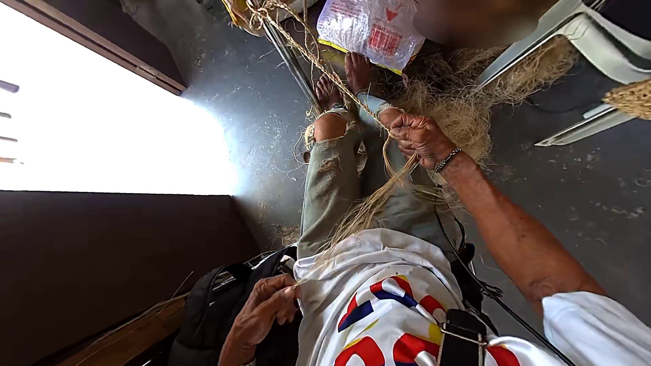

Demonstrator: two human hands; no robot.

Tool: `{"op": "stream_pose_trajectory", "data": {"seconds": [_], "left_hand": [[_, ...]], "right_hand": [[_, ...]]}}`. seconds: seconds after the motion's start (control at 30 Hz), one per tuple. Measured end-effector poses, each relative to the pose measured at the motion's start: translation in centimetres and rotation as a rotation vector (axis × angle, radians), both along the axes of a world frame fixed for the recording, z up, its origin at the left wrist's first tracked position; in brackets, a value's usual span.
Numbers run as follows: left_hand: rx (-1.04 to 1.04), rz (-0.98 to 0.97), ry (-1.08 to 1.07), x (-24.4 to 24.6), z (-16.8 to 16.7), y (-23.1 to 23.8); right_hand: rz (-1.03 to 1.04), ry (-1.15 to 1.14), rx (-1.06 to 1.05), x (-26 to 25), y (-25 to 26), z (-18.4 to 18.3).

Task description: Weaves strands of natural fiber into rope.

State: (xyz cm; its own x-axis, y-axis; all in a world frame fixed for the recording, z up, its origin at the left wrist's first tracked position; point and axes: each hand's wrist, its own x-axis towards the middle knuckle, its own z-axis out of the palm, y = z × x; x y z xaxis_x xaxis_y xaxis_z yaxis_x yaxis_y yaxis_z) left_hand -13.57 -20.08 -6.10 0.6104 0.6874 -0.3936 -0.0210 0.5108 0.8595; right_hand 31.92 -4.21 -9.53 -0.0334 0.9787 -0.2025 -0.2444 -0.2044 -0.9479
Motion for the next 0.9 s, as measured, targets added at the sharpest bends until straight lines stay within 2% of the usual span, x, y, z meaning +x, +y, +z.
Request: {"op": "stream_pose_trajectory", "data": {"seconds": [0.1, 0.17, 0.27, 0.33, 0.43, 0.53, 0.73, 0.83, 0.9], "left_hand": [[-0.144, 0.108, 0.145, -2.5, -0.3, -1.4], [-0.071, 0.209, 0.446, -2.5, 0.0, -1.7], [0.357, 0.269, 0.905, -0.6, 1.2, -0.3], [0.653, 0.352, 1.019, 1.8, 2.7, 2.1], [0.925, 0.442, 0.942, 6.2, 5.4, 6.3], [0.958, 0.405, 0.743, 11.3, 6.0, 9.6], [0.559, 0.172, 0.371, 20.6, 2.6, 13.0], [0.374, 0.259, 0.191, 22.4, 1.3, 13.0], [0.264, 0.325, 0.176, 22.7, 1.2, 12.8]], "right_hand": [[-0.005, -0.097, 0.005, 1.7, 0.8, 0.5], [0.015, -0.105, 0.002, 2.4, 1.1, 0.8], [0.049, -0.077, 0.02, 2.1, 0.8, 1.5], [0.068, -0.051, 0.031, 1.1, 0.1, 2.1], [0.081, 0.029, 0.041, -1.2, -0.9, 2.6], [0.114, 0.061, 0.055, -3.3, -2.5, 2.3], [0.093, 0.07, 0.055, -6.1, -3.4, 2.4], [0.091, 0.015, 0.078, -6.4, -3.6, 2.1], [0.089, -0.022, 0.107, -6.4, -3.7, 1.6]]}}
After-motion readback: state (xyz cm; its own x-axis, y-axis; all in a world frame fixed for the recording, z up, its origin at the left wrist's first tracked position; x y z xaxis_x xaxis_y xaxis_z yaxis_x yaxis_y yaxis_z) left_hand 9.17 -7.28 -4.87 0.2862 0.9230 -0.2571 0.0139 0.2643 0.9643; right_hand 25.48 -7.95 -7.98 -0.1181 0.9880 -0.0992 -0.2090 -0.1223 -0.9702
